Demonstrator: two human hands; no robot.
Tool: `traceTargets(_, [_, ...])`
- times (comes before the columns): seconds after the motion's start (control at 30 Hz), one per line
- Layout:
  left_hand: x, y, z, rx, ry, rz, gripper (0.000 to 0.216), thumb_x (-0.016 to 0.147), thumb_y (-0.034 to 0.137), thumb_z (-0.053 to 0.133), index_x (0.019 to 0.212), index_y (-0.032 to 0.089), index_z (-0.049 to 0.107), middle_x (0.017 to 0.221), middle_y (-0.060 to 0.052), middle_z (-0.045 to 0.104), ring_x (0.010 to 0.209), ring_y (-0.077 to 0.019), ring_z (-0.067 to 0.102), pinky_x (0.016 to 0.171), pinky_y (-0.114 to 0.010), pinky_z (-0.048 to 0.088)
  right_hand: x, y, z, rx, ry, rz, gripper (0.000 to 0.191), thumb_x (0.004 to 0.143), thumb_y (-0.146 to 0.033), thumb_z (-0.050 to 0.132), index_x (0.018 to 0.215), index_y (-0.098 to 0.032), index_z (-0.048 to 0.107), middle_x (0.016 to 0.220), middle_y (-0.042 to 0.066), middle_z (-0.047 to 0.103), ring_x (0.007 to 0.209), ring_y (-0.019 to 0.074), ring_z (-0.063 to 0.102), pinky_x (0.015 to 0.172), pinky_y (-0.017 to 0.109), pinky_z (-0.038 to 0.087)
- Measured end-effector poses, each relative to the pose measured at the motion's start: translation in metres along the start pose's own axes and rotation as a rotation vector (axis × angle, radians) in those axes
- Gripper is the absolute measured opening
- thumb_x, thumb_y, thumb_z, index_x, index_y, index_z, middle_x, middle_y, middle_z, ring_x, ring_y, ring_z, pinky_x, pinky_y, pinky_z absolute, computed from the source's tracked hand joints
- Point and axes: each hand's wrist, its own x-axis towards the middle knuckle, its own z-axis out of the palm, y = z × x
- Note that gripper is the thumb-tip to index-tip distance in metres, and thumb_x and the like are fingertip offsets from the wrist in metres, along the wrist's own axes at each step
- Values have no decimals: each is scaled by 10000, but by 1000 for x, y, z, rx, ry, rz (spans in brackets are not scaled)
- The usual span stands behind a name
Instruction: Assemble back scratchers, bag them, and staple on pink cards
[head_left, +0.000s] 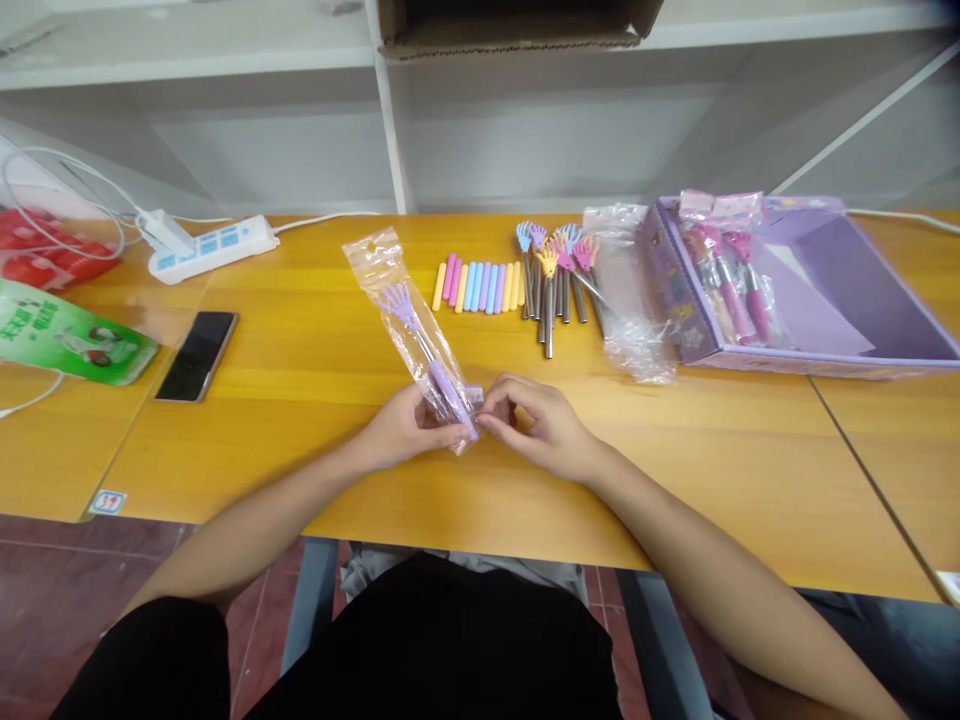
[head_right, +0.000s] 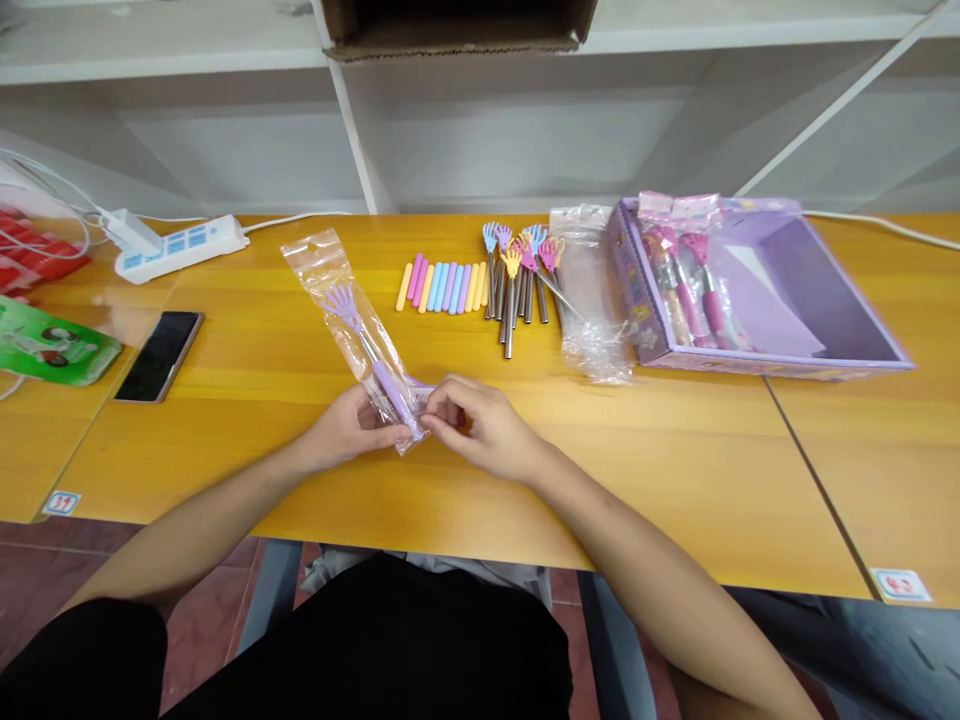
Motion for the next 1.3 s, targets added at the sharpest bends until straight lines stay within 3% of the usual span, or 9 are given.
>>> traceTargets(0.2, [1, 1, -1, -19, -15, -19, 454, 862, 420, 895, 1151, 180, 640, 947, -62, 765, 802, -191, 727, 782, -356, 602, 0, -1, 1, 42, 8, 108, 165, 1058, -359, 661, 968, -222, 644, 838, 6, 653, 699, 136, 580, 654, 284, 470])
traceTargets(0.37, [0, 3, 3, -46, -36, -25, 401, 878, 407, 885, 1103, 172, 651, 920, -60, 768, 773, -185, 732, 752, -342, 604, 1, 1, 3, 262, -29, 273, 309, 1000, -471, 742, 1102, -213, 606, 860, -4, 674, 694, 123, 592, 621, 252, 476])
traceTargets(0.53, [-1, 4, 4, -49, -74, -44, 379, 890, 396, 879, 1097, 164, 663, 874, -39, 744, 765, -175, 727, 757, -334, 604, 1, -2, 6, 467, -187, 375, 403, 992, -571, 730, 898, -197, 610, 753, -5, 699, 580, 95, 561, 549, 224, 461])
traceTargets(0.63, [-2, 4, 4, -69, -99, -38, 375, 894, 390, 878, 1103, 167, 663, 877, -40, 744, 765, -170, 725, 751, -328, 608, 1, -2, 7, 521, -182, 423, 436, 978, -598, 739, 866, -189, 634, 717, -10, 697, 552, 95, 585, 530, 220, 485])
traceTargets(0.87, [-2, 5, 3, -86, -135, -35, 395, 912, 407, 862, 1160, 177, 659, 979, -79, 774, 800, -180, 732, 737, -331, 620, 2, 0, 9, 652, -188, 438, 427, 977, -579, 756, 870, -174, 671, 729, 7, 735, 543, 111, 667, 533, 232, 552])
traceTargets(1.17, [0, 5, -3, -28, -153, 11, 351, 965, 414, 798, 1193, 185, 661, 997, -77, 764, 843, -185, 739, 769, -333, 628, 0, 4, 19, 773, -164, 494, 416, 985, -565, 750, 867, -190, 614, 644, -51, 674, 458, 98, 647, 425, 191, 513])
traceTargets(1.3, [-5, 18, -10, 200, -203, 25, 315, 966, 410, 785, 1190, 195, 733, 1101, -101, 777, 962, -218, 746, 851, -359, 618, -2, 1, 13, 726, -244, 502, 399, 956, -531, 799, 861, -172, 652, 727, -7, 732, 555, 111, 714, 497, 203, 573])
